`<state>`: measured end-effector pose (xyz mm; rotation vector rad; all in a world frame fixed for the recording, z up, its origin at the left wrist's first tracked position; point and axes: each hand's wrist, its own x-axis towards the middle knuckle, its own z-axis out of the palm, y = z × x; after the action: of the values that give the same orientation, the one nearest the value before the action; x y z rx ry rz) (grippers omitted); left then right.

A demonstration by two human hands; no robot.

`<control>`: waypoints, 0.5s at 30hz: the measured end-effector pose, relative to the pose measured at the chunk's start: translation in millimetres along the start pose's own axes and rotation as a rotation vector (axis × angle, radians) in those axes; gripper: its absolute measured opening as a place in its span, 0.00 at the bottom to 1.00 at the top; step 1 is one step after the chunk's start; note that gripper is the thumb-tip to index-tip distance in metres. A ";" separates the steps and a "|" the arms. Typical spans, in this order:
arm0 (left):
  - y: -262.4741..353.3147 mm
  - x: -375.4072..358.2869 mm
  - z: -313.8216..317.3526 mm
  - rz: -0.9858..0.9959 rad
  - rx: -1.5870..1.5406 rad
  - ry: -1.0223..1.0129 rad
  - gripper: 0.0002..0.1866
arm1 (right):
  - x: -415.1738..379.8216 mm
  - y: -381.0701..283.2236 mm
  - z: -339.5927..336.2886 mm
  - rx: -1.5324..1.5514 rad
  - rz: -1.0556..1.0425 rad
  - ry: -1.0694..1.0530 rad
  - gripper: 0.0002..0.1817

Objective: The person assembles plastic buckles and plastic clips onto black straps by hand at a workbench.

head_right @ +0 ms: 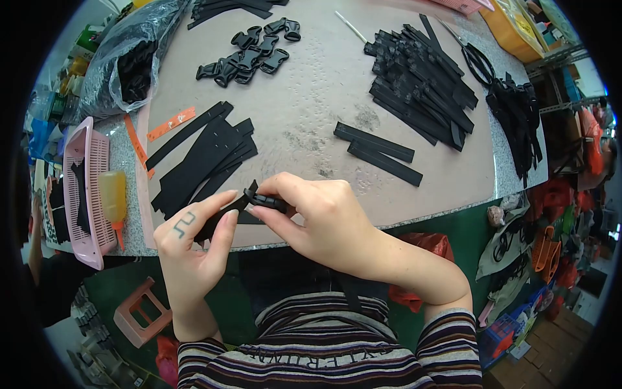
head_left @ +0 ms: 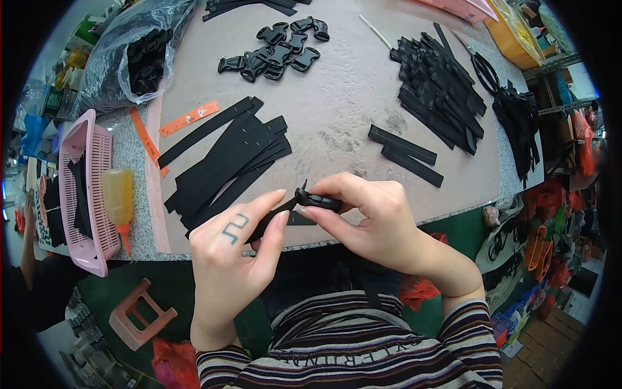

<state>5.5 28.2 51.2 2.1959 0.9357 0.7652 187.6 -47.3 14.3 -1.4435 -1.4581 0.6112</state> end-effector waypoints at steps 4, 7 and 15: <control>-3.4 -1.3 3.0 0.021 -0.009 -0.030 0.11 | 0.0 -2.3 1.7 -0.022 -0.042 -0.028 0.11; -3.9 -1.5 4.0 0.020 -0.020 -0.030 0.11 | -0.6 -4.8 1.0 -0.020 -0.043 -0.043 0.11; -4.3 -0.4 -2.6 0.067 0.021 -0.104 0.10 | 2.9 -5.9 -6.9 -0.044 -0.084 -0.175 0.10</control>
<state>1.6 31.1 49.6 2.2716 0.8257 0.6678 191.3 -47.4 23.0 -1.3827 -1.6687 0.6704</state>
